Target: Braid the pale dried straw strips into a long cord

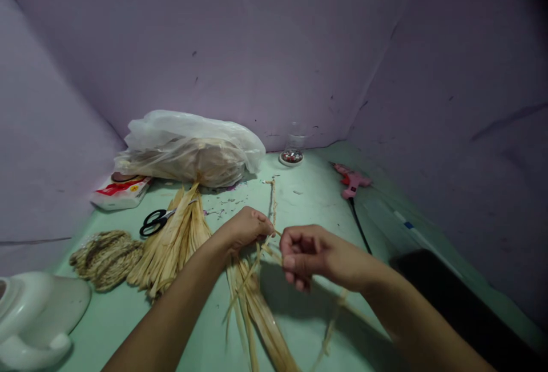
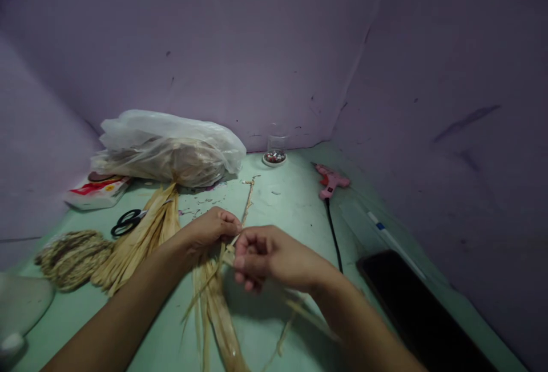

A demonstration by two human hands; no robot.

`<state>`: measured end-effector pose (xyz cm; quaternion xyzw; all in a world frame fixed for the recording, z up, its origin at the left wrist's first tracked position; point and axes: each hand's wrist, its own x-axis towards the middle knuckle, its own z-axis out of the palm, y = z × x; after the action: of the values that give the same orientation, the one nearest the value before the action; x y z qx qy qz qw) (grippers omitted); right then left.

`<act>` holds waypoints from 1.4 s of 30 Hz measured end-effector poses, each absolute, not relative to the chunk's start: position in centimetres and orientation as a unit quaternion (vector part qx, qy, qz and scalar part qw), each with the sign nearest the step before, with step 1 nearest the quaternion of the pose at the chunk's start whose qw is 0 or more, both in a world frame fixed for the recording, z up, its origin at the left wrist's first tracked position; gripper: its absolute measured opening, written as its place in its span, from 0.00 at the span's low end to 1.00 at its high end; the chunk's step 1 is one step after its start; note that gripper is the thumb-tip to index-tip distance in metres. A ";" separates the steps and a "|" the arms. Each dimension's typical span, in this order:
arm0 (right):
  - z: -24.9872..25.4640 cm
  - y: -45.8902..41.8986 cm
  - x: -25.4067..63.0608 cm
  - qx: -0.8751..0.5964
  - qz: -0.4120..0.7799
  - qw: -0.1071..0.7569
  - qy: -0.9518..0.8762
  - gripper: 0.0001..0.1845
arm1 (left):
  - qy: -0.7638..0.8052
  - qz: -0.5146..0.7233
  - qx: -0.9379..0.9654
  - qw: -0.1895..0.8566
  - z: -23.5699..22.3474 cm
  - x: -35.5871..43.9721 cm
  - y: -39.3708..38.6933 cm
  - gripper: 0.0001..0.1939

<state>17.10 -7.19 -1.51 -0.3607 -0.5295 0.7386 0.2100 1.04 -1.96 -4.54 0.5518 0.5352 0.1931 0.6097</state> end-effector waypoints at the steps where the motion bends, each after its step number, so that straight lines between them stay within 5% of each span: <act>1: -1.5 -6.9 17.4 -0.387 0.721 0.243 -0.520 0.12 | 0.535 0.191 0.552 0.610 -4.6 1.0 -2.0 0.05; 4: -2.2 -5.9 17.7 -0.482 0.654 0.326 -0.483 0.13 | 0.537 0.186 0.552 0.610 -4.6 1.1 -2.0 0.05; 14: -4.8 -5.2 16.5 -0.547 0.601 0.348 -0.468 0.05 | 0.531 0.186 0.538 0.627 -4.5 1.6 -2.3 0.05; 23: -7.0 -4.9 15.6 -0.508 0.670 0.393 -0.371 0.10 | 0.521 0.183 0.543 0.633 -4.7 1.5 -2.2 0.06; 42: -6.4 -4.8 16.3 -0.545 0.611 0.341 -0.461 0.07 | 0.524 0.167 0.525 0.650 -4.9 1.7 -2.4 0.07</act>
<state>16.34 -4.78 -6.36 -0.5454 -0.4613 0.6110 0.3412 1.68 -2.35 -4.87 0.5246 0.5241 0.1671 0.6497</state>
